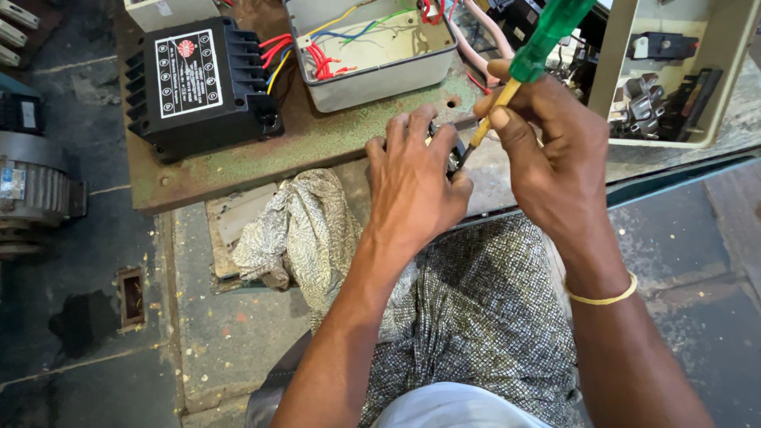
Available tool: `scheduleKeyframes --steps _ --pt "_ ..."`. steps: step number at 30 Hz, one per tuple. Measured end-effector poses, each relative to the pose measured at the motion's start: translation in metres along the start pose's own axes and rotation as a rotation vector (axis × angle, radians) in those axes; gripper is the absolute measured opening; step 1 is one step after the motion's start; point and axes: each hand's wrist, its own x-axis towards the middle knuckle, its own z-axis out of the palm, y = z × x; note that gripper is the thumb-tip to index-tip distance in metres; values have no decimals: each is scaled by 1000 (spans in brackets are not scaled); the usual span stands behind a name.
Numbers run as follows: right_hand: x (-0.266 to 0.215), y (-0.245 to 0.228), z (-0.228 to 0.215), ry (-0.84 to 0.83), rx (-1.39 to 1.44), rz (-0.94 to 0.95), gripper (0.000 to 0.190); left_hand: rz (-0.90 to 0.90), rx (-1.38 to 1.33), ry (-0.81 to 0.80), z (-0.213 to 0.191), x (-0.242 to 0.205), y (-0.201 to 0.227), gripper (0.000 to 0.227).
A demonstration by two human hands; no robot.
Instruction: The person uses a screwdriver to tighten screws on a terminal block and handles small electrical components, placing them inside a white plastic box on a workbench.
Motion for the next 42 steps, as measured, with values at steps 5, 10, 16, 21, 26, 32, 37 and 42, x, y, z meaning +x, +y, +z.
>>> scheduleKeyframes --steps 5,10,16,21,26,32,37,42 --pt "-1 6 4 7 -33 -84 10 1 -7 -2 -1 1 0 54" --pt "-6 19 3 22 -16 -99 10 20 -16 5 0 1 -3 52" --pt "-12 27 3 55 96 -36 12 73 -63 61 2 -5 -7 44" --pt "-13 32 0 118 153 -22 14 90 -76 79 6 -8 -8 40" --pt "-9 39 -19 181 93 -39 15 133 -77 145 9 -11 -10 32" --pt "-22 66 -34 186 -317 42 14 120 -82 167 7 -11 -6 25" --pt "-38 66 -31 53 -518 258 21 141 -1 170 6 -9 1 25" --pt "-38 80 -16 28 -604 137 24 164 55 189 4 -7 6 29"
